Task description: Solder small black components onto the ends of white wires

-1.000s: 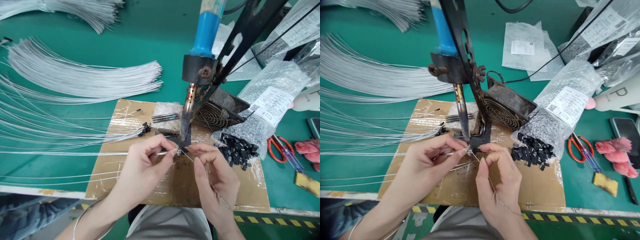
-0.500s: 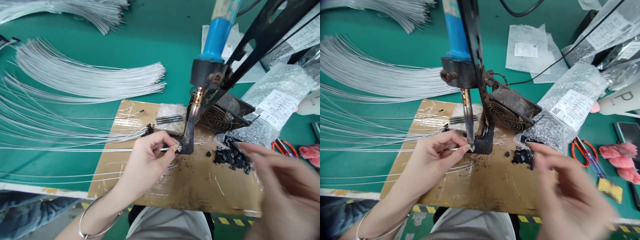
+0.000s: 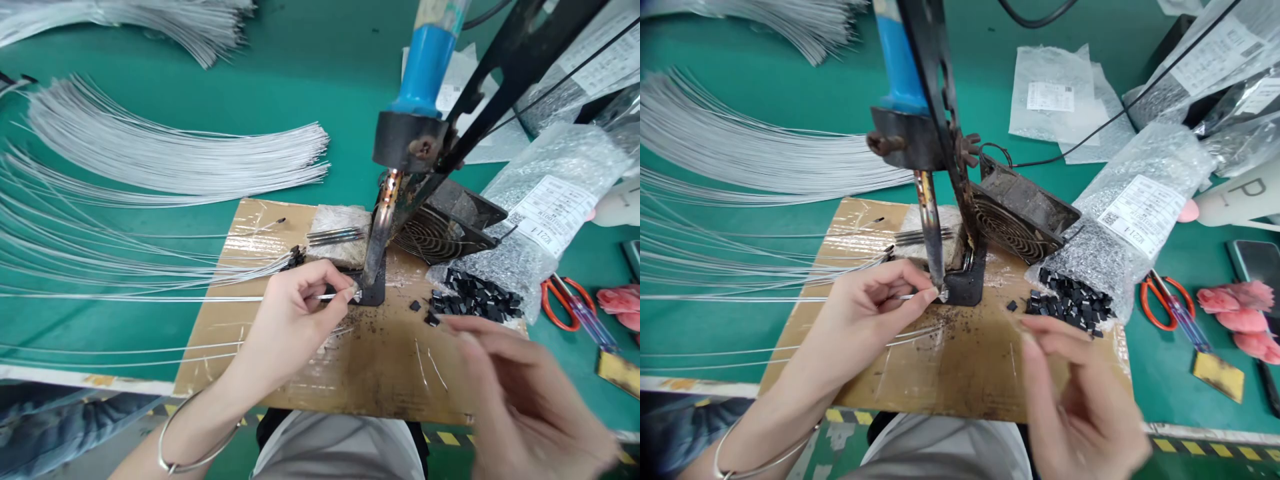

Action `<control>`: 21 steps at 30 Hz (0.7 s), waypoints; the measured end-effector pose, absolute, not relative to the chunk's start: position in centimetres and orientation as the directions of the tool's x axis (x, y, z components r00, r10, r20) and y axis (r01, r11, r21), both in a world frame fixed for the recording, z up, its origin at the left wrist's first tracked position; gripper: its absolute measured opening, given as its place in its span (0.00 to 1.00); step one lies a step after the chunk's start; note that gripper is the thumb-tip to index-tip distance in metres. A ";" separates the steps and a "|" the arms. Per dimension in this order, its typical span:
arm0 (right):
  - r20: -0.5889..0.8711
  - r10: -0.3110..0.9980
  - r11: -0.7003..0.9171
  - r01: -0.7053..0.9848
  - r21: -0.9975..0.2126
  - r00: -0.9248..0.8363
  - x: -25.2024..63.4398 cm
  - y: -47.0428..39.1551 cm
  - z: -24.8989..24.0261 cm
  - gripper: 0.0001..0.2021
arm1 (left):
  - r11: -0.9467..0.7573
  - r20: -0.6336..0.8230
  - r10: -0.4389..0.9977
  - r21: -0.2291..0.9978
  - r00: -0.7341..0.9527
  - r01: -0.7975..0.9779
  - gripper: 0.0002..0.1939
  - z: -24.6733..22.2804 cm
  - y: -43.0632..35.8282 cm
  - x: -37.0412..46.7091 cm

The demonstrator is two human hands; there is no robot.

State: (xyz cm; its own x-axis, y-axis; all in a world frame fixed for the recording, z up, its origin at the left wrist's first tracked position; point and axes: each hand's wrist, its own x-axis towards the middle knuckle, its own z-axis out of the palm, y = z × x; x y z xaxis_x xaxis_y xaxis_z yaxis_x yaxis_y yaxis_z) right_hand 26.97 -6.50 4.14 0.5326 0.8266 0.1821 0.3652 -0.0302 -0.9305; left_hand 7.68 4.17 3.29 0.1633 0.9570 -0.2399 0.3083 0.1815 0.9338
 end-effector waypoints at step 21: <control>-0.049 0.930 -0.108 0.142 -0.984 0.365 22.2 -2.8 3.3 0.09 | 0.157 -0.189 0.970 0.967 0.155 0.200 0.04 4.0 4.2 7.8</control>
